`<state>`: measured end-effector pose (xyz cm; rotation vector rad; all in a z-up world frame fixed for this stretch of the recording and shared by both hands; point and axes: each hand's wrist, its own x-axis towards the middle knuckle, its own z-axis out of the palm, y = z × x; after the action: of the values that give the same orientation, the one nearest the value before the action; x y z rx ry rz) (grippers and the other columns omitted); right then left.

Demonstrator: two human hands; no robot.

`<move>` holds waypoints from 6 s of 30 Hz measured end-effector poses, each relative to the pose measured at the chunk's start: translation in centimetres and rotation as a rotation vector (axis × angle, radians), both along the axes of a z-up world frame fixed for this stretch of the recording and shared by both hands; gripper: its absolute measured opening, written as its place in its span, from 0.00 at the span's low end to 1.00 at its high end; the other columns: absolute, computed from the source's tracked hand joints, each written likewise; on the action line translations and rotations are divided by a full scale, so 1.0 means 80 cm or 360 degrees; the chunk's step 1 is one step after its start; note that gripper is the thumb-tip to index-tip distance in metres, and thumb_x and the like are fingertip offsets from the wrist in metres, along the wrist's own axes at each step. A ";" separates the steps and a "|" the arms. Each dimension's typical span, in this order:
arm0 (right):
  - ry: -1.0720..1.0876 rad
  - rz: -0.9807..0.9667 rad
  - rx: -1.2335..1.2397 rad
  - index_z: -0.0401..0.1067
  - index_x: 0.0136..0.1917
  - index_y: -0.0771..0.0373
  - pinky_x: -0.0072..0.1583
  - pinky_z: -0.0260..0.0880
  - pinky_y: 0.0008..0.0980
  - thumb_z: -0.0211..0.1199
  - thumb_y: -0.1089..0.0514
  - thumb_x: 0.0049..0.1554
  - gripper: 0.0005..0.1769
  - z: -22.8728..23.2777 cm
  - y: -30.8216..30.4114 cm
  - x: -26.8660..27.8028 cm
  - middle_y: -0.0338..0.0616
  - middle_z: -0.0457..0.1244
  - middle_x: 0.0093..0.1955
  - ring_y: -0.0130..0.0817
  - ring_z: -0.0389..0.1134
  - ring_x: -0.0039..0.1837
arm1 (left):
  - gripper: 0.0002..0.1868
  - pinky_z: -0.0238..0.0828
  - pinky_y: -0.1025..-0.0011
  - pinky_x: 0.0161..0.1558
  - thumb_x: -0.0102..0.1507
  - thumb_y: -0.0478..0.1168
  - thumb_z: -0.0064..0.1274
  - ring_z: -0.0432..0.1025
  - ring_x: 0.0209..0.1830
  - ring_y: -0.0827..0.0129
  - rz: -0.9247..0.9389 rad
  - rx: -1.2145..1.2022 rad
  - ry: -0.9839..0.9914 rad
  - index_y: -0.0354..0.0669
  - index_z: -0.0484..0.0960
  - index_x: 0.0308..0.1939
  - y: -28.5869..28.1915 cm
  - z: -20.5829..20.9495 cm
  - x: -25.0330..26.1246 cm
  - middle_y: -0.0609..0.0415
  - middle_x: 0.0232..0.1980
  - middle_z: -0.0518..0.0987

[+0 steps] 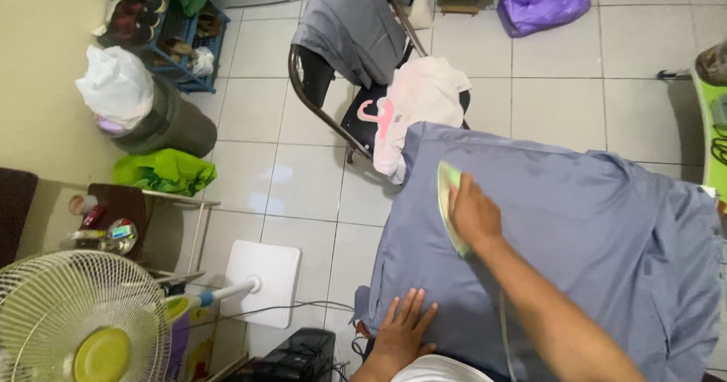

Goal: Ironing a blue button-down shirt on a small padded surface.

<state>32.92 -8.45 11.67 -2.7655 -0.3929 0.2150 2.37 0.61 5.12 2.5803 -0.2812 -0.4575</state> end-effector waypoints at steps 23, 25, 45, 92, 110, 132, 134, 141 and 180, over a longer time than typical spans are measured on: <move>-0.0035 0.0687 -0.0077 0.62 0.68 0.62 0.42 0.72 0.49 0.51 0.43 0.64 0.27 0.049 -0.092 -0.057 0.53 0.69 0.48 0.51 0.72 0.41 | 0.45 0.24 0.53 0.76 0.69 0.54 0.43 0.20 0.84 0.53 -0.0051 0.0150 0.0814 0.45 0.37 0.82 -0.005 0.104 0.030 0.39 0.84 0.25; 0.0090 0.0434 -0.0079 0.62 0.69 0.63 0.46 0.72 0.51 0.48 0.42 0.65 0.28 0.041 -0.113 -0.015 0.56 0.69 0.51 0.55 0.72 0.45 | 0.45 0.22 0.53 0.76 0.69 0.53 0.42 0.17 0.84 0.54 -0.0091 0.0204 0.0934 0.45 0.35 0.83 -0.010 0.124 0.047 0.39 0.84 0.22; 0.0390 0.0136 0.0008 0.59 0.69 0.64 0.36 0.75 0.44 0.49 0.46 0.67 0.25 0.037 -0.205 -0.098 0.50 0.68 0.38 0.44 0.72 0.33 | 0.37 0.37 0.41 0.72 0.61 0.46 0.55 0.40 0.81 0.40 -0.0211 0.0115 -0.0025 0.43 0.65 0.74 -0.099 0.077 0.035 0.37 0.82 0.48; 0.0187 0.0313 -0.0019 0.60 0.71 0.65 0.30 0.74 0.39 0.46 0.48 0.68 0.24 0.051 -0.158 -0.015 0.53 0.68 0.40 0.42 0.70 0.29 | 0.30 0.52 0.55 0.64 0.60 0.43 0.58 0.57 0.70 0.48 0.0104 0.0081 0.0038 0.44 0.71 0.67 -0.080 0.078 0.039 0.43 0.78 0.56; 0.0035 -0.0198 -0.0125 0.64 0.60 0.59 0.35 0.70 0.52 0.53 0.39 0.63 0.24 -0.043 -0.247 -0.052 0.52 0.68 0.36 0.55 0.70 0.32 | 0.19 0.60 0.54 0.51 0.59 0.44 0.57 0.63 0.57 0.47 0.0118 0.0040 -0.0110 0.44 0.79 0.53 -0.089 0.087 0.075 0.43 0.63 0.70; -0.0360 -0.0093 -0.0140 0.66 0.67 0.64 0.34 0.69 0.44 0.62 0.47 0.61 0.27 0.011 -0.295 -0.094 0.51 0.68 0.35 0.48 0.69 0.30 | 0.21 0.57 0.54 0.53 0.60 0.42 0.57 0.63 0.58 0.50 -0.0206 -0.0018 -0.0109 0.45 0.78 0.57 -0.103 0.088 0.068 0.42 0.68 0.66; 0.0155 -0.0460 -0.0202 0.61 0.67 0.62 0.45 0.72 0.58 0.51 0.41 0.66 0.27 0.017 -0.291 -0.064 0.61 0.69 0.42 0.64 0.72 0.42 | 0.19 0.59 0.58 0.50 0.58 0.41 0.58 0.64 0.57 0.53 -0.0201 -0.0102 -0.0158 0.45 0.80 0.54 -0.097 0.090 0.058 0.47 0.66 0.69; 0.0457 -0.0149 -0.0010 0.58 0.69 0.62 0.46 0.73 0.54 0.51 0.46 0.66 0.25 0.016 -0.217 -0.115 0.55 0.69 0.46 0.55 0.73 0.41 | 0.17 0.64 0.61 0.53 0.61 0.40 0.57 0.68 0.57 0.59 0.0143 -0.0174 0.0025 0.43 0.82 0.54 -0.070 0.106 0.021 0.54 0.59 0.73; -0.0024 0.0266 -0.0042 0.60 0.58 0.63 0.43 0.71 0.54 0.51 0.45 0.68 0.19 0.028 -0.002 -0.008 0.55 0.69 0.42 0.58 0.72 0.40 | 0.33 0.48 0.53 0.67 0.60 0.39 0.55 0.53 0.77 0.60 0.0395 0.0182 0.0057 0.47 0.69 0.71 0.006 0.071 -0.039 0.51 0.81 0.55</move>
<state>32.28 -8.58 13.94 -2.7623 -0.6298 0.2418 -0.78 1.12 10.81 2.6682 0.0802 -0.4386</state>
